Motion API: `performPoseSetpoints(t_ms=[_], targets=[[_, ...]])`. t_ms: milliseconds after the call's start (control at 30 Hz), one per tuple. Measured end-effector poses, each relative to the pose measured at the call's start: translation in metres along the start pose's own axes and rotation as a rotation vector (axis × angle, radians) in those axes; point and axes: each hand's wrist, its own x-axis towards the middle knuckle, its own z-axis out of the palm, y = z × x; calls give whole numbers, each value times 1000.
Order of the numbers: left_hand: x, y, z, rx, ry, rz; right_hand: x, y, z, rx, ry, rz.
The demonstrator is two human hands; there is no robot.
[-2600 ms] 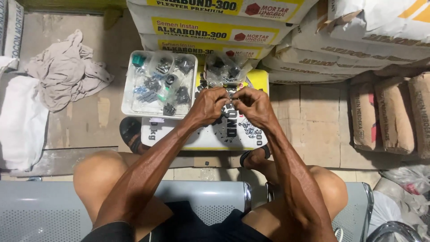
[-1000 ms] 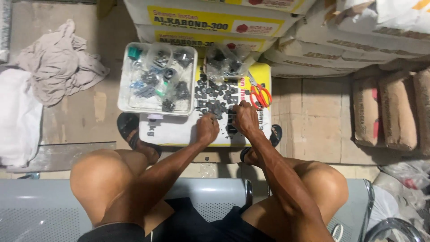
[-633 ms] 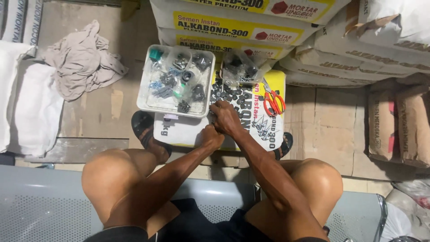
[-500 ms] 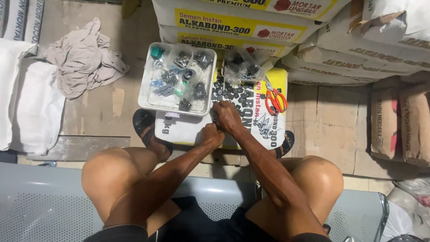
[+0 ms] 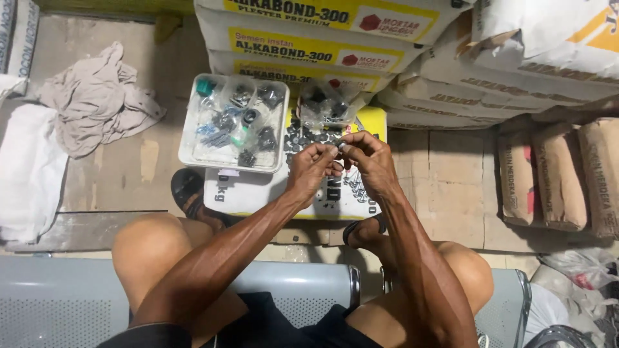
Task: Organizing small hardware components like screws and bolts by picking them from a pile and placing them into a plastic tray.
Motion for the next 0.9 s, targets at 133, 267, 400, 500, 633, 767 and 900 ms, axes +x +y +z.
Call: performPoseSetpoints(t_ms=[133, 267, 400, 500, 633, 767, 900], targets=[[12, 4, 1, 143, -70, 61, -13, -31, 6, -72, 35, -85], [24, 8, 1, 331, -64, 160, 1, -12, -4, -400, 63, -343], [35, 3, -7, 370, -33, 138, 5, -9, -4, -825, -26, -535], [25, 12, 5, 355, 63, 89, 11, -6, -6, -898, -53, -567], [34, 1, -1, 371, 131, 84, 9, 4, -1, -994, -37, -662], [43, -10, -14, 523, 93, 149, 18, 21, -10, -994, -52, -627], [51, -13, -20, 533, -25, 189, 22, 36, -21, -904, -38, -578]])
